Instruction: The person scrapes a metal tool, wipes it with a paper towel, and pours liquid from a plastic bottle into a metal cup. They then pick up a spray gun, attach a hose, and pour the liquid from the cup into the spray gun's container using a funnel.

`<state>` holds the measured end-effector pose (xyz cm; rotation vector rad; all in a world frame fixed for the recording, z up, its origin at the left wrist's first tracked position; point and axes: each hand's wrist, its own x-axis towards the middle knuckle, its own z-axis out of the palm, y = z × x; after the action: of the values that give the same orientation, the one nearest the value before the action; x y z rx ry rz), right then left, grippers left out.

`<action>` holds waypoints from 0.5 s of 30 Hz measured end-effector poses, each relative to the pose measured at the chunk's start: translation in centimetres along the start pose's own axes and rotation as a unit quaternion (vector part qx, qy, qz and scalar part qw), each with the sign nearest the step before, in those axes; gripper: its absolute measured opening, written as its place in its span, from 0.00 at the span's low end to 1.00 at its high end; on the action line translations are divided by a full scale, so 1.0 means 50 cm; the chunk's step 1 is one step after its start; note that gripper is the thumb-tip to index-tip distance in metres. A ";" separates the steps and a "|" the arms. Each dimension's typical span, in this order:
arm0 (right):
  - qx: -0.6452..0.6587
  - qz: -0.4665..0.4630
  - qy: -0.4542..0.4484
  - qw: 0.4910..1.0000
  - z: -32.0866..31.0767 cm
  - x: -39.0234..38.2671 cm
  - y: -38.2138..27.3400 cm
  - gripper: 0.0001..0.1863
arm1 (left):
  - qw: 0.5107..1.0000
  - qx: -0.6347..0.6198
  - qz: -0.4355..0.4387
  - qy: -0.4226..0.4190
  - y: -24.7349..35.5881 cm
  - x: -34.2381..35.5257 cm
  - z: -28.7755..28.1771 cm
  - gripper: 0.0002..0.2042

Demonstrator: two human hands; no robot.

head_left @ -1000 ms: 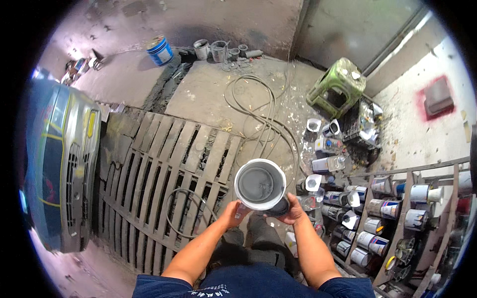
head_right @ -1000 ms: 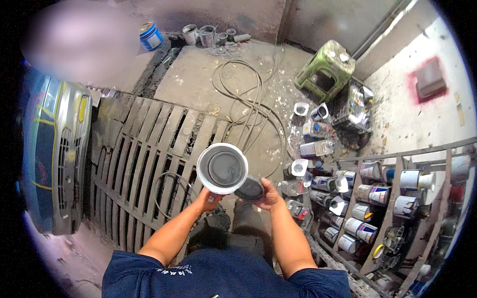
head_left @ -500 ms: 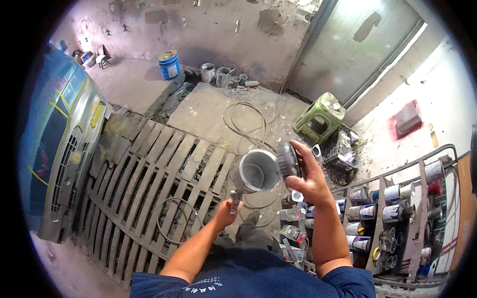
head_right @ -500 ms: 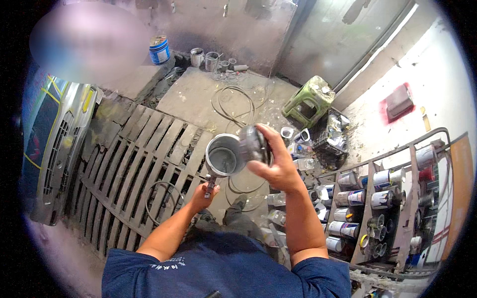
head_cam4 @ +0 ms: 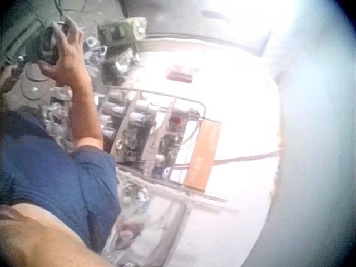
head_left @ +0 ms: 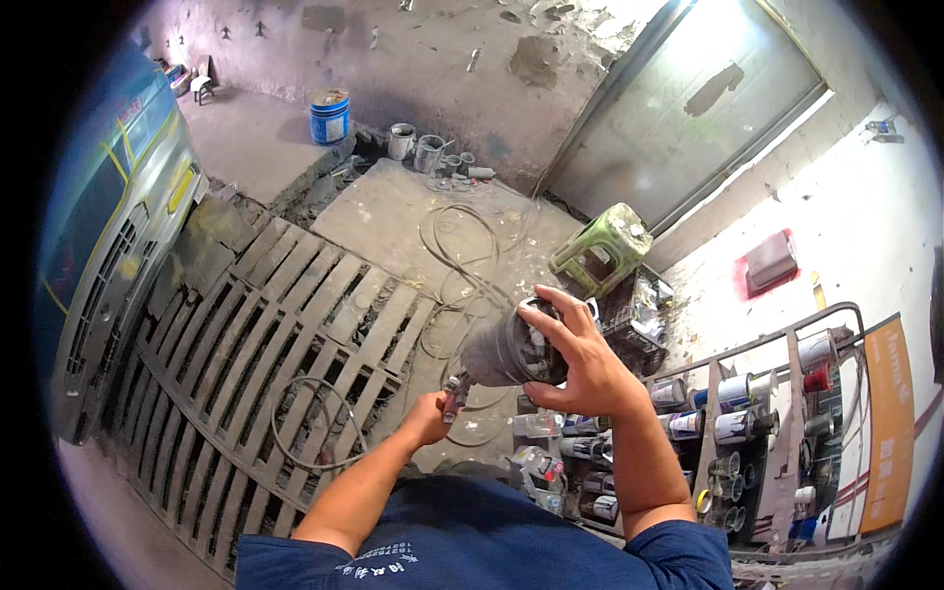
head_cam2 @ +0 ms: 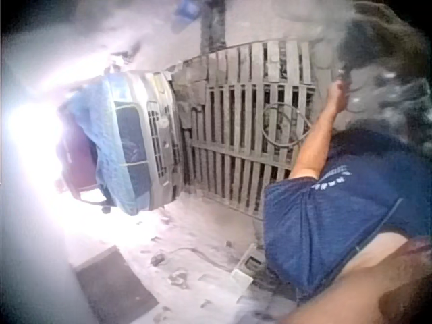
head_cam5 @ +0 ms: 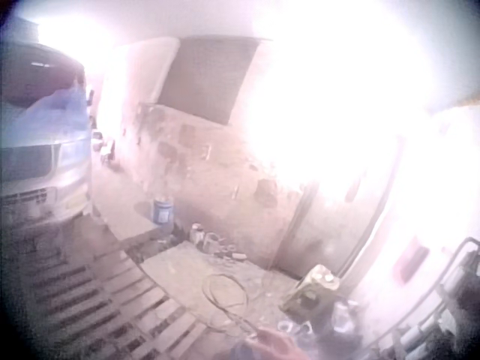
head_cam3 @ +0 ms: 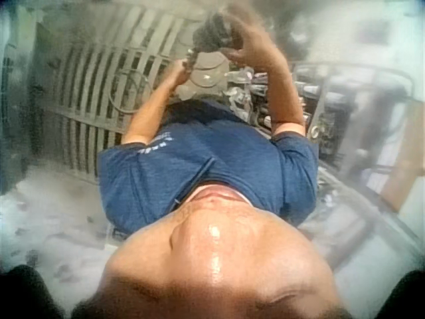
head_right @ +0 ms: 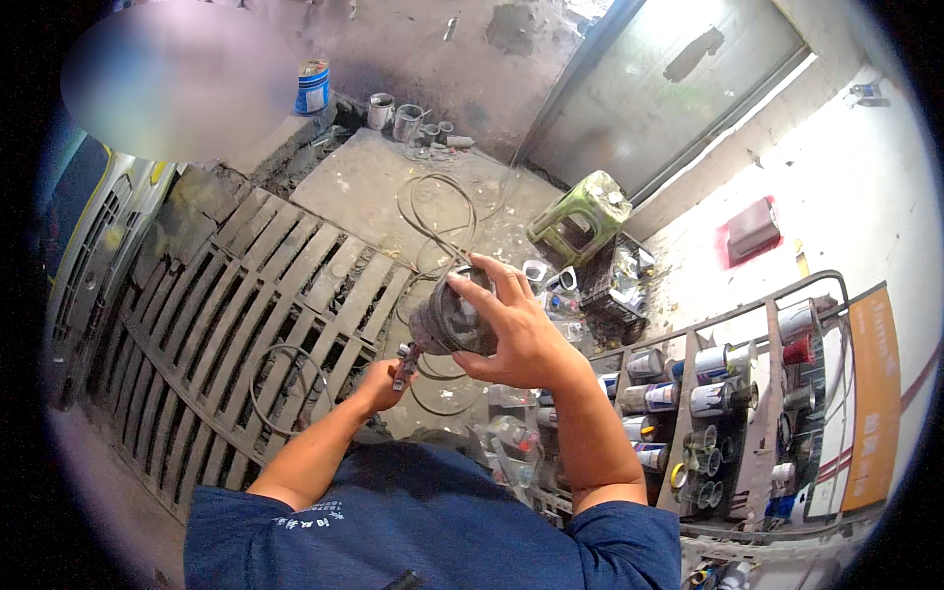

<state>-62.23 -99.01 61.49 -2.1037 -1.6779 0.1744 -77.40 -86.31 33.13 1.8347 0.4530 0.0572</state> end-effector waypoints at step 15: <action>-0.017 -0.083 0.069 0.994 -0.039 -0.190 0.052 0.36 | 0.993 0.100 0.064 0.021 0.013 -0.081 0.190 0.22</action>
<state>-61.63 -109.01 60.50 -1.9411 -1.7721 -0.0507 -78.44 -96.45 31.51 2.0612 0.3798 0.1432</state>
